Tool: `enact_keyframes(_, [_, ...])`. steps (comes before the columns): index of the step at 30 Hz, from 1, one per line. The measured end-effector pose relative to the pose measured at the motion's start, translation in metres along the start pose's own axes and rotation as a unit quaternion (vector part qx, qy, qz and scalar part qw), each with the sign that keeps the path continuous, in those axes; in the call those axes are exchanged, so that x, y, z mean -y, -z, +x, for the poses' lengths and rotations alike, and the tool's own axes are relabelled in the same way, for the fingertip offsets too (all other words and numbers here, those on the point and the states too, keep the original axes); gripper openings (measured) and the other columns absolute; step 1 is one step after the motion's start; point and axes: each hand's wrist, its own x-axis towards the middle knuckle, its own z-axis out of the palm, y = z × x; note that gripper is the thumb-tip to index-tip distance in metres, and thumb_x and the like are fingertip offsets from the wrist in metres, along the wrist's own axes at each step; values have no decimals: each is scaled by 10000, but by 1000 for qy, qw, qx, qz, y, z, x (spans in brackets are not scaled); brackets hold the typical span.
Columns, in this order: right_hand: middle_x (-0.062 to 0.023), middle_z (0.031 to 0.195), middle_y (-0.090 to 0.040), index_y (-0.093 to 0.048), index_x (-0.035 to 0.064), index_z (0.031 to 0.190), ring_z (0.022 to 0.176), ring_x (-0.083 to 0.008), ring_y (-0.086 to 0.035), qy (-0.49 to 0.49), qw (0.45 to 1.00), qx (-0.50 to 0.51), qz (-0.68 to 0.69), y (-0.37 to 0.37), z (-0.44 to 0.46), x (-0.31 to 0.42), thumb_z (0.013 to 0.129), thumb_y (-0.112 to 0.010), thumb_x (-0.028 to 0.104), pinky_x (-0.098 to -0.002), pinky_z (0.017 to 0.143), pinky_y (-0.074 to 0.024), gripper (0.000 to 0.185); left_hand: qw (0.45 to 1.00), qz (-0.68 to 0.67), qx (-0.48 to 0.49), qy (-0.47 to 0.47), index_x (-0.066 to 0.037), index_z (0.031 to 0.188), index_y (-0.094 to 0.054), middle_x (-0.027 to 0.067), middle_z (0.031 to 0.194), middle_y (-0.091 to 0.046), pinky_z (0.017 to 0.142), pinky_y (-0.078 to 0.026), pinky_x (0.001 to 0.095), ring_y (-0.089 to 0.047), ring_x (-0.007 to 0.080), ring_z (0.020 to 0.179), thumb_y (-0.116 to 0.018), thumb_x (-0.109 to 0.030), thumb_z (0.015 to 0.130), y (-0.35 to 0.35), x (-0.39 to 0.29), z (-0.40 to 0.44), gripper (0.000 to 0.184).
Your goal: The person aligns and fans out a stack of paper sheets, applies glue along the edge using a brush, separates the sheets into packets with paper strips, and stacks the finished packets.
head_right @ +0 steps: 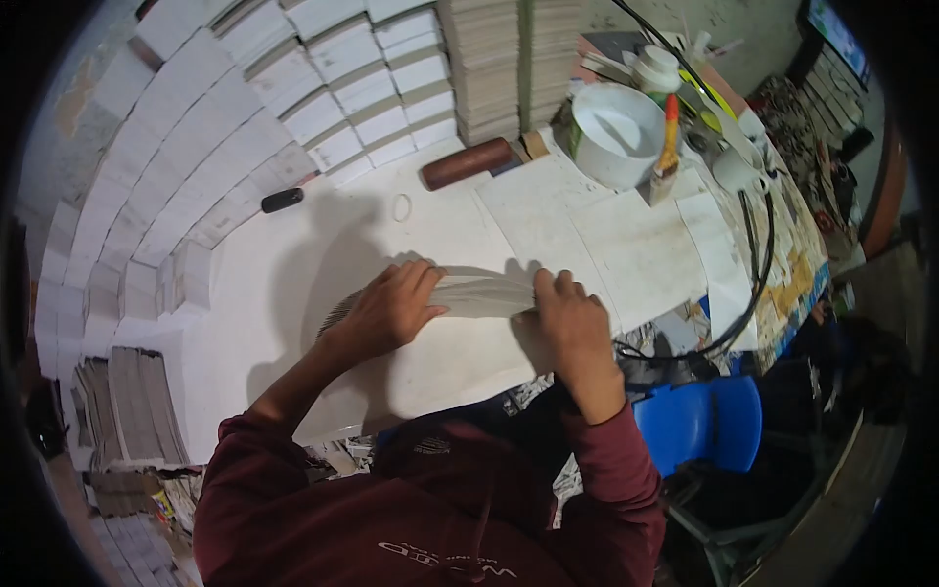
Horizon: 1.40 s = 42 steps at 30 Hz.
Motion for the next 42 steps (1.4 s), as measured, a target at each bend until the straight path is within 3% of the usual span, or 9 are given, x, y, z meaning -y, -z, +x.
enact_keyframes(3, [-144, 913, -749, -710, 39, 1139, 843, -390, -724, -114, 977, 95, 155, 19, -17, -39, 893, -772, 349, -454, 726, -559, 401, 994, -82, 49, 52, 28, 1257, -622, 144, 1103, -604, 913, -481, 418, -598, 318, 1027, -723, -262, 934, 7, -5, 3, 446])
enact_keyframes(7, [-139, 917, -792, -796, 33, 1061, 799, -252, -761, -180, 886, -5, 428, -17, -52, -74, 918, -766, 147, -334, 734, -562, 185, 982, -140, 33, 124, -48, 1277, -641, 129, 1100, -625, 967, -492, 433, -622, 335, 1055, -794, -226, 890, 8, -3, 3, 453])
enact_keyframes(11, [-66, 865, -785, -795, -19, 1048, 777, -83, -670, -175, 905, -153, 357, -47, -80, -79, 935, -761, 60, -255, 739, -532, 142, 974, -169, 13, 147, -46, 1271, -632, 161, 1123, -699, 918, -524, 460, -677, 371, 1036, -838, -196, 844, 7, -3, 2, 497])
enact_keyframes(20, [-107, 931, -804, -818, 54, 1030, 829, -158, -758, -241, 911, -70, 327, -24, -80, -71, 900, -773, 69, -275, 757, -564, 138, 967, -188, 10, 175, -8, 1218, -600, 204, 1149, -700, 924, -527, 465, -677, 410, 1049, -828, -222, 861, 9, -3, 1, 475])
enact_keyframes(23, [-91, 884, -796, -803, 62, 1100, 755, -133, -729, -253, 925, -49, 279, 25, -55, -111, 968, -652, 29, -298, 701, -558, 203, 978, -146, 27, 143, 30, 1206, -588, 195, 1125, -659, 905, -514, 441, -642, 383, 1021, -775, -247, 902, 7, -5, 0, 452])
enact_keyframes(26, [-146, 1015, -777, -666, 80, 1336, 882, -198, -749, -52, 950, -109, 287, 62, 36, -95, 965, -648, 4, -338, 725, -587, 379, 999, -10, 20, 30, 65, 1167, -582, 145, 1070, -576, 854, -480, 416, -548, 301, 947, -726, -252, 920, 6, -5, 3, 427])
enact_keyframes(30, [-185, 1317, -640, -624, 128, 1346, 1163, -424, -646, 264, 959, -27, 100, -9, 175, -25, 893, -722, 147, -477, 982, -542, 464, 998, 14, 45, 52, 57, 1189, -583, 157, 1108, -582, 890, -475, 417, -553, 312, 993, -698, -292, 943, 2, -7, 1, 443])
enact_keyframes(36, [-160, 1372, -573, -600, 135, 1354, 1215, -355, -631, 211, 957, -55, -193, -108, 250, 41, 982, -582, 159, -528, 923, -562, 373, 996, 40, 54, 57, 59, 1213, -575, 160, 1110, -584, 915, -470, 403, -553, 311, 1001, -666, -326, 971, 3, -10, 1, 463])
enact_keyframes(42, [-228, 1294, -607, -507, 57, 1342, 1101, -420, -683, 175, 982, -53, 39, -37, 204, 8, 943, -656, 113, -495, 885, -580, 429, 992, -7, 91, 86, 19, 1194, -553, 178, 1142, -601, 940, -492, 438, -595, 364, 1087, -720, -333, 942, 8, -6, 8, 464])
